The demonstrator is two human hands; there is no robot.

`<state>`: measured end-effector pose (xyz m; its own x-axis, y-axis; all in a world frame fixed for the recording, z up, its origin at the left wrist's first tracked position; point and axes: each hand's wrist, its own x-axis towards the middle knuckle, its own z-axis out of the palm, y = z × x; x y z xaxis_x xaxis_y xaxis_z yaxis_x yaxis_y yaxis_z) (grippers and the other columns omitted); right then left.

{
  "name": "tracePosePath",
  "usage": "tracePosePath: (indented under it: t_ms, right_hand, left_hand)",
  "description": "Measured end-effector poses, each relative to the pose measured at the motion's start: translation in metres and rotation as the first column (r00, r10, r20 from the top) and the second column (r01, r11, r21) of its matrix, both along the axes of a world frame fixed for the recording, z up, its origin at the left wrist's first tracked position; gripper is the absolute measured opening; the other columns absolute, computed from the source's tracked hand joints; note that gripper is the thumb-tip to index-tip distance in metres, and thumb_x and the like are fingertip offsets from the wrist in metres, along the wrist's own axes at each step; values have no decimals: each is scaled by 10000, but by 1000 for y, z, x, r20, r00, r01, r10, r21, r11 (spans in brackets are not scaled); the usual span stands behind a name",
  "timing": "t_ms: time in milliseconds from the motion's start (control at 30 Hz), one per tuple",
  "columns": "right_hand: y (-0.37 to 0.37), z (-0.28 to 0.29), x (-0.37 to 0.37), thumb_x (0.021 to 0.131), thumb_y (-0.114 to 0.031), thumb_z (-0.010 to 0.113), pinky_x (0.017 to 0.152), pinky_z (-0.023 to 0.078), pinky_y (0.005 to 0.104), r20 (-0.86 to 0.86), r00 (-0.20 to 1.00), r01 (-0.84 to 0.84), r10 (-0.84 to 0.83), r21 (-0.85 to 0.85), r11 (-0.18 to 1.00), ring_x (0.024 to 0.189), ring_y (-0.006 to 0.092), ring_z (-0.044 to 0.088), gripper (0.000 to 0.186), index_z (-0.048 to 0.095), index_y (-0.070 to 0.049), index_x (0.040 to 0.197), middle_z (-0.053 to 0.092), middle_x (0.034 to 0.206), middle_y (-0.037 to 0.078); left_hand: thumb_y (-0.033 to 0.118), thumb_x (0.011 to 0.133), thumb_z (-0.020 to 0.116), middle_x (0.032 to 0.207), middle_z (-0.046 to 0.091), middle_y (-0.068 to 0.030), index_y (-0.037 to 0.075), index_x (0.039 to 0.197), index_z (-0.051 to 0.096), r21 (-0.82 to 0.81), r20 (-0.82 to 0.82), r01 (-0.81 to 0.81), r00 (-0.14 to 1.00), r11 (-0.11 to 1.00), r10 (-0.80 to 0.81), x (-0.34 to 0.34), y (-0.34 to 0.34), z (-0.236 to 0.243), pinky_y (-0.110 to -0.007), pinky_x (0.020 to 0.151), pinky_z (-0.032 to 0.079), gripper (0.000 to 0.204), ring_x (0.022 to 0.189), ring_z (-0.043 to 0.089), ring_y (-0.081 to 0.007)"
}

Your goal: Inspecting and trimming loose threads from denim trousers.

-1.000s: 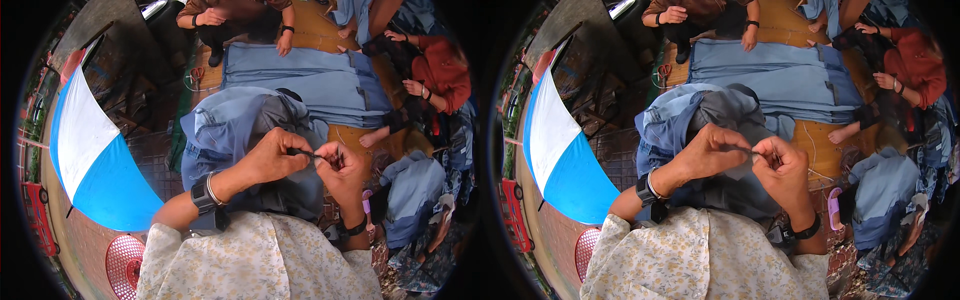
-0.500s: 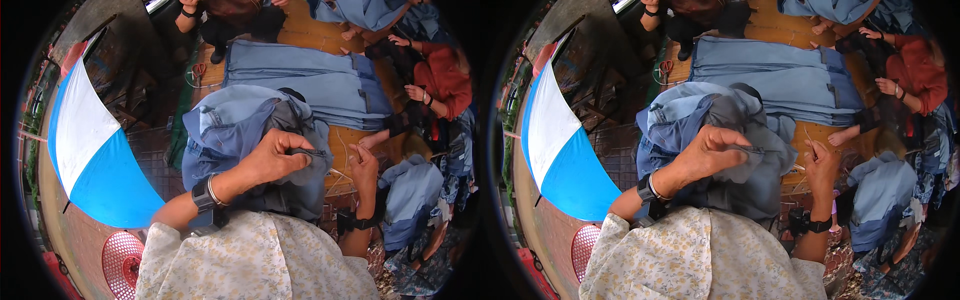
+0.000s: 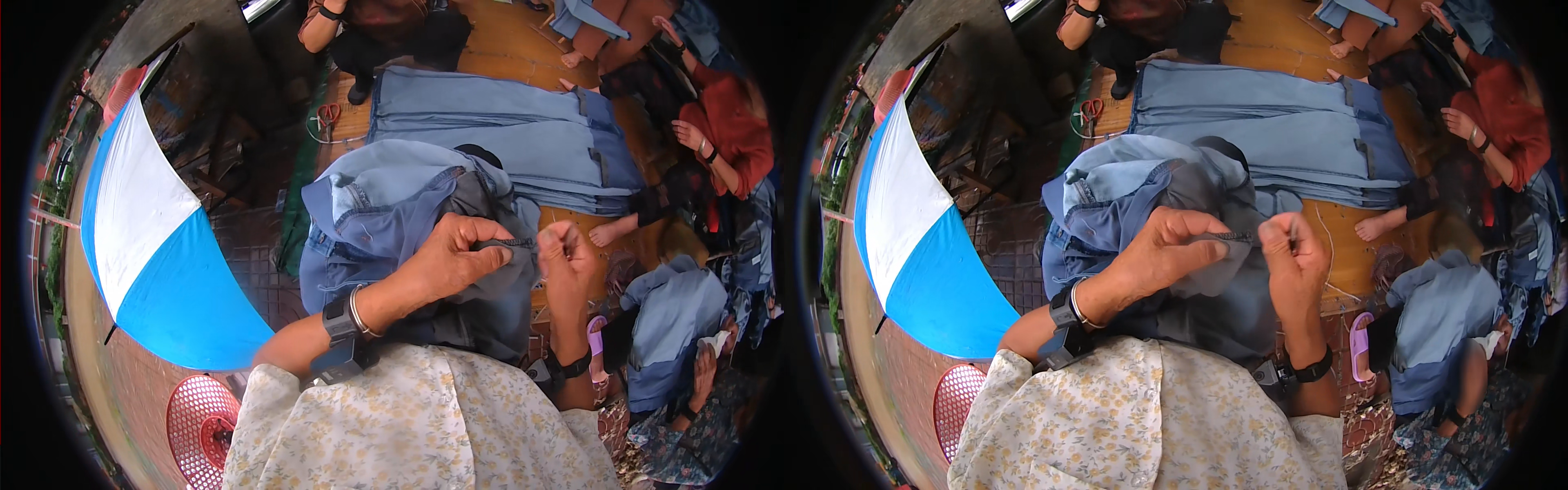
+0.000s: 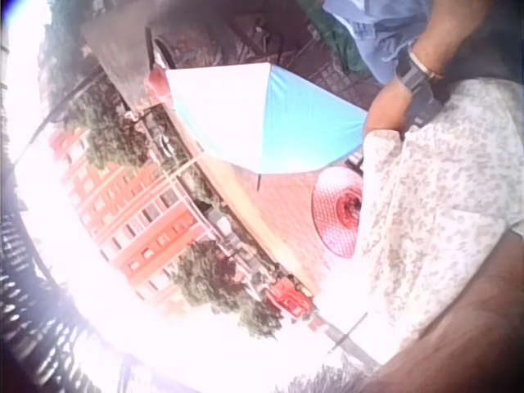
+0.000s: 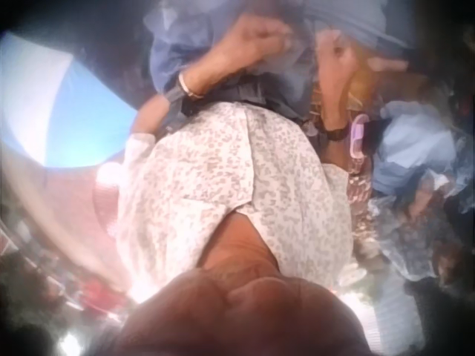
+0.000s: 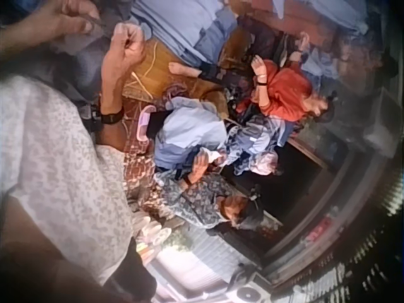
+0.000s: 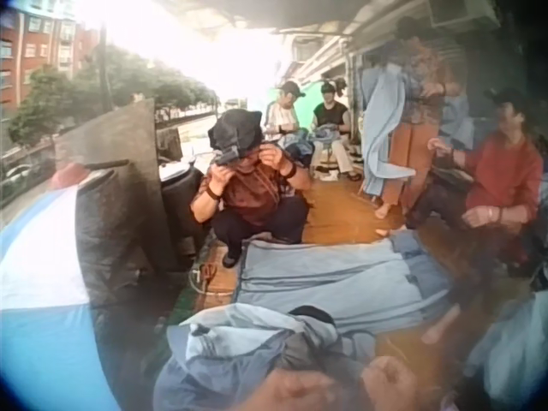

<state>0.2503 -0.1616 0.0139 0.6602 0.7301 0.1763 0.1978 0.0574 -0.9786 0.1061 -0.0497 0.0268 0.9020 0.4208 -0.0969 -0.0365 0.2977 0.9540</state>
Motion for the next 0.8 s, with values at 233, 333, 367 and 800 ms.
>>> tracePosePath:
  t_ms: [233,333,367,800]
  right_hand:
    - [-20,-14,41,882,-163,543,459,276,168,95,981,171,-168,-14,985,529,19,363,151,545,-35,802,478,645,-37]
    - [-24,-27,48,858,-145,579,468,310,161,244,907,367,-344,-57,928,529,23,393,150,593,-8,916,571,743,4]
    - [-28,-25,48,858,-145,579,468,310,161,243,906,368,-345,-57,928,529,23,393,150,593,-8,916,571,743,4]
    - [2,11,-20,849,-119,589,479,302,168,93,979,-182,183,-27,983,544,11,406,119,547,-38,772,471,606,-47]
  left_hand:
    - [43,811,608,761,631,5,8,868,655,-78,4,9,1000,997,-9,-7,8,5,-173,605,451,81,667,554,-36]
    - [51,805,622,753,630,8,11,869,655,-64,-6,-17,1000,998,17,-6,9,4,-173,596,449,82,662,549,-30]
    - [51,803,625,746,629,10,11,868,655,-70,-13,-15,1000,997,14,-4,9,6,-172,593,448,82,659,547,-28]
    - [56,787,644,702,594,31,10,841,647,70,-63,-100,992,992,105,-2,1,5,-173,571,431,71,639,520,-19]
